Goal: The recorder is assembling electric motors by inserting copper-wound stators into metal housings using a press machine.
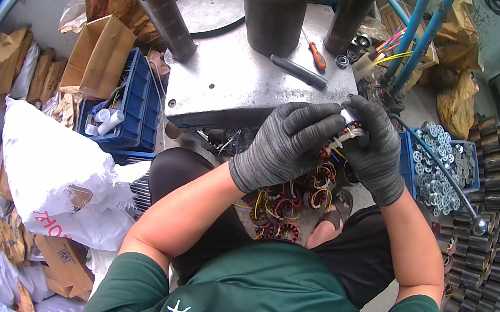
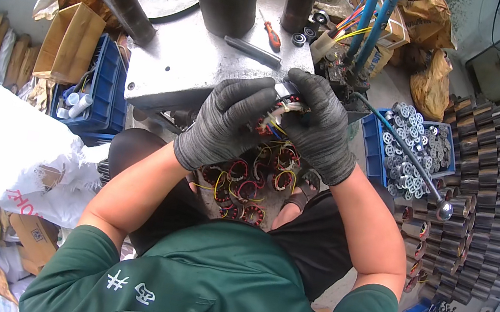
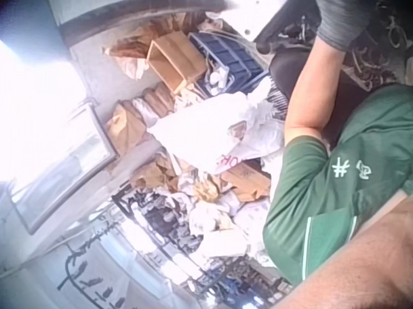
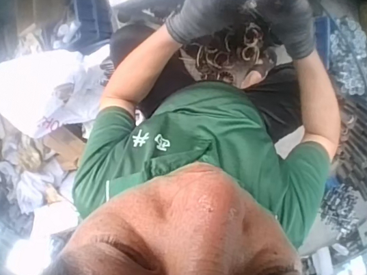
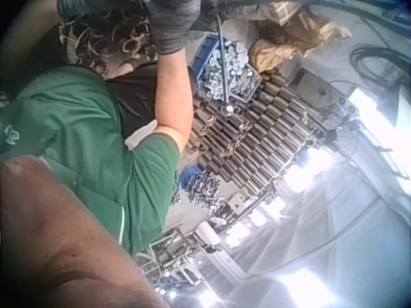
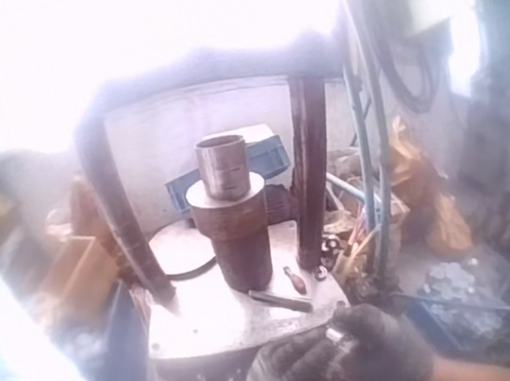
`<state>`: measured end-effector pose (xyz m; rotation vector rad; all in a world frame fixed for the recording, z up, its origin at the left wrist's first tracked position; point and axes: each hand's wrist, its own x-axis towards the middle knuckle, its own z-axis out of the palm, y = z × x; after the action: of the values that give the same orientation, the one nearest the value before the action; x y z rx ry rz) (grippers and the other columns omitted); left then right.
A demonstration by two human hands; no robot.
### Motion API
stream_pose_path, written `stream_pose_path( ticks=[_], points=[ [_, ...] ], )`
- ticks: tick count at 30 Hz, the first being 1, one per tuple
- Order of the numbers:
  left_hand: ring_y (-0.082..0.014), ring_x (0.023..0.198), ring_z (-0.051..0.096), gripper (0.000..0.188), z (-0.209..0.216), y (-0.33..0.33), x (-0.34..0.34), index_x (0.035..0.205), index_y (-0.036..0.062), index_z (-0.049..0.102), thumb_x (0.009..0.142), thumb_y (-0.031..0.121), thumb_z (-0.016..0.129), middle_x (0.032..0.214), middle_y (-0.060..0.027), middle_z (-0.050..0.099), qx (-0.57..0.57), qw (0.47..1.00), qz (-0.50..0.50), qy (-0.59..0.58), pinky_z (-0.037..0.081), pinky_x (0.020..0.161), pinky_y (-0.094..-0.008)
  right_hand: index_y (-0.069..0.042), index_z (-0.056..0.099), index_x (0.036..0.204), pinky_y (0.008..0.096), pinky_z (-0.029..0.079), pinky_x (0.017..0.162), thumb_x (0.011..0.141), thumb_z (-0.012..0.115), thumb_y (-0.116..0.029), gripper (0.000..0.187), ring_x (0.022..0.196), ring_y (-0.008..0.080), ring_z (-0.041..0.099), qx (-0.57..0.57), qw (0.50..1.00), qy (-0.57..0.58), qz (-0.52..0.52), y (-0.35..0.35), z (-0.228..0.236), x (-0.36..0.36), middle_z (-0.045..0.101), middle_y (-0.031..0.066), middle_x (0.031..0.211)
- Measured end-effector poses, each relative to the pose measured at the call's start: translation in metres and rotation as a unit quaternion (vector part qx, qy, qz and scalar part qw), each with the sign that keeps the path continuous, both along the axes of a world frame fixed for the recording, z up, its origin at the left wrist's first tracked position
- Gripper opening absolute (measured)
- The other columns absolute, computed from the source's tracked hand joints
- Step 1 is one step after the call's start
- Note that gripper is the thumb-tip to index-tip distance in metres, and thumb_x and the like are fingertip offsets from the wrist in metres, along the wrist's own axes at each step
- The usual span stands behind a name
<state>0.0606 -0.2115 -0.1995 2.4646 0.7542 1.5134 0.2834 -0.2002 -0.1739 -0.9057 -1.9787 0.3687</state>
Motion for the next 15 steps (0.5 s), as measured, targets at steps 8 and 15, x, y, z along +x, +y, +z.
stream_pose_path(
  ticks=[8,15],
  points=[
    [-0.0377,0.120,0.062,0.102,-0.004,0.002,-0.005,0.151,0.0125,0.050,0.061,0.017,0.097,0.139,-0.0170,0.058,-0.107,0.992,0.058,-0.019,0.054,0.102,-0.0469,0.000,0.058,0.141,0.0324,0.057,0.093,0.086,0.087,-0.012,0.063,0.102,0.0145,0.069,-0.286,0.933,0.208,0.074,0.000,0.005,0.009,0.072,0.0105,0.118],
    [-0.0280,0.131,0.058,0.113,-0.021,0.003,0.002,0.156,0.0079,0.040,0.062,0.019,0.102,0.141,-0.0138,0.056,-0.321,0.921,-0.104,-0.194,0.051,0.111,-0.0431,0.000,0.061,0.140,0.0276,0.053,0.093,0.100,0.072,-0.023,0.048,0.102,0.0103,0.064,-0.397,0.880,0.248,0.083,0.001,0.027,0.020,0.070,0.0037,0.112]
  ],
)
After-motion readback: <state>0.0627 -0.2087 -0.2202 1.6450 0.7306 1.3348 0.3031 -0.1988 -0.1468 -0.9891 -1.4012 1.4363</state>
